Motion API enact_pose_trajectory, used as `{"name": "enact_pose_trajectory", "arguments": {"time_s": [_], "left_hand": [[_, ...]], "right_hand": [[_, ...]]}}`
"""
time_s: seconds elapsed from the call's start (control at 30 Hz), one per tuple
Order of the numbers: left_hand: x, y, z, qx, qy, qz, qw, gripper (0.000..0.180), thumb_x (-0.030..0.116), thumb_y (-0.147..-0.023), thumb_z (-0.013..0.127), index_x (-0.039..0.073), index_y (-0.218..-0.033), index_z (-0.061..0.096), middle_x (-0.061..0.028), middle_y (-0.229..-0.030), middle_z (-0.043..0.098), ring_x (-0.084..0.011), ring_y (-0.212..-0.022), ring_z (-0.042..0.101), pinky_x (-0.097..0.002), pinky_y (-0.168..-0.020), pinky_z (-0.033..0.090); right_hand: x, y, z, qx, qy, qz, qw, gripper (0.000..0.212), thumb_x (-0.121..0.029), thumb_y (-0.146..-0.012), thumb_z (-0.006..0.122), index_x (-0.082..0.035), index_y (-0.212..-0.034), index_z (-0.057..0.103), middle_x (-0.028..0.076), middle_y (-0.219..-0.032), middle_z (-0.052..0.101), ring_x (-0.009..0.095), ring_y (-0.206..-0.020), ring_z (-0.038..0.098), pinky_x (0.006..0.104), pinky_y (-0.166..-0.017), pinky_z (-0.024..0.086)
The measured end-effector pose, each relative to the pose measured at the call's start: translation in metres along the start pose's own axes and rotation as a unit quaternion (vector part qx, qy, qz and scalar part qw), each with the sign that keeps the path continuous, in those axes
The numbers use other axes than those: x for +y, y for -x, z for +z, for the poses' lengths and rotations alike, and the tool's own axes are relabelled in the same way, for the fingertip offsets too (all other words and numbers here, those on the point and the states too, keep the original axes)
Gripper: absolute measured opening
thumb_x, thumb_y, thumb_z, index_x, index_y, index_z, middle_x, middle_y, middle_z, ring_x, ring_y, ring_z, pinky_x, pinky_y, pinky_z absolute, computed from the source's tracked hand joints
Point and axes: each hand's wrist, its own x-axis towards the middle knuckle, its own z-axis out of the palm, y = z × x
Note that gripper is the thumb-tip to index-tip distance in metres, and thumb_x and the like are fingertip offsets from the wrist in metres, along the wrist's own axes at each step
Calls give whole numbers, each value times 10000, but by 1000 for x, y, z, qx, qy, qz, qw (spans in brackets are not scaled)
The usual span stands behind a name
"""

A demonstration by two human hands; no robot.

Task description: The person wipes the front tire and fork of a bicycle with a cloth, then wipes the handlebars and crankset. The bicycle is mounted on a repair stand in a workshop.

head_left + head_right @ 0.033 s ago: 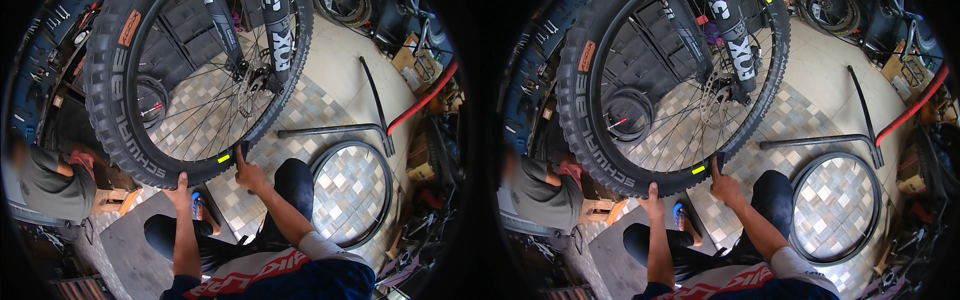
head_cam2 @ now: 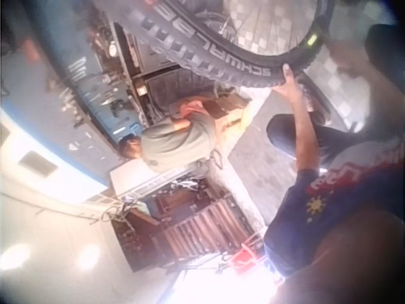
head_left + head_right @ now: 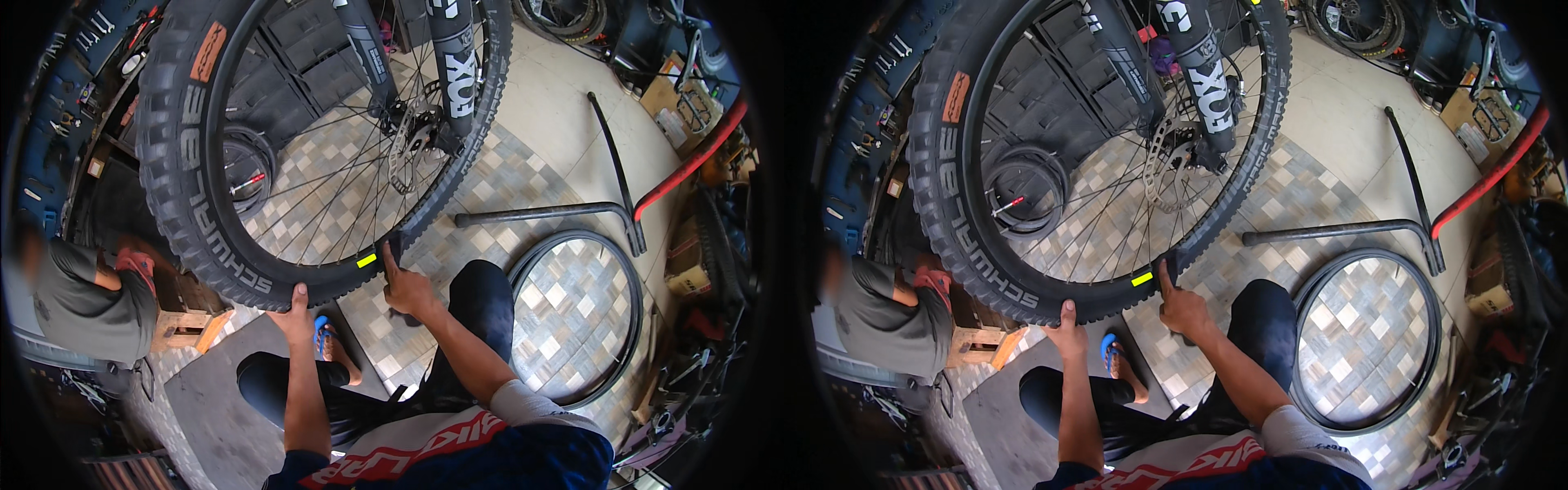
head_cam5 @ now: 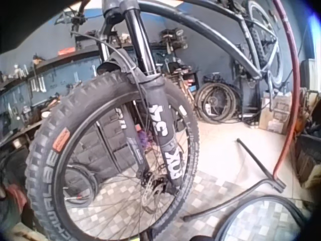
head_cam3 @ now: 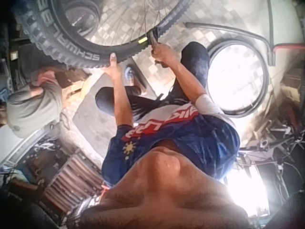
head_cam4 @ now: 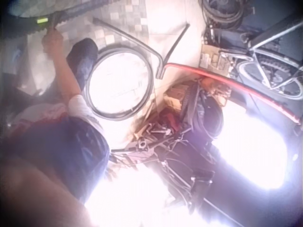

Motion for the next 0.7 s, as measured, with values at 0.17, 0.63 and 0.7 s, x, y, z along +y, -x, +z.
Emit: {"name": "enact_pose_trajectory", "arguments": {"time_s": [0.17, 0.63, 0.7], "left_hand": [[-19, 10, -7, 17, 37, -47, 998, 485, -6, -829, 749, -37, -1270, 550, -85, -1157, 638, -176, -1036, 609, -318, -959, 476], [74, -56, -10, -38, 34, 106, 993, 687, 248, -844, 835, -11, -1378, 490, -91, -1266, 609, -185, -1114, 584, -342, -1016, 445], [78, -63, -3, -14, -47, 70, 996, 650, 194, -844, 834, -5, -1367, 504, -85, -1252, 612, -178, -1106, 583, -335, -1010, 444]], "right_hand": [[2, -20, -7, 101, 48, -21, 994, 923, -163, -829, 582, -169, -1625, 116, 285, -871, 711, 478, -802, 696, 570, -751, 546], [9, -33, -2, 22, 1, 31, 999, 991, -264, -847, 616, -45, -1610, 23, 289, -887, 707, 469, -841, 696, 553, -764, 548], [0, -25, 3, -56, -22, -28, 998, 995, -270, -847, 612, -52, -1613, 16, 283, -871, 708, 471, -831, 694, 557, -759, 546]]}}
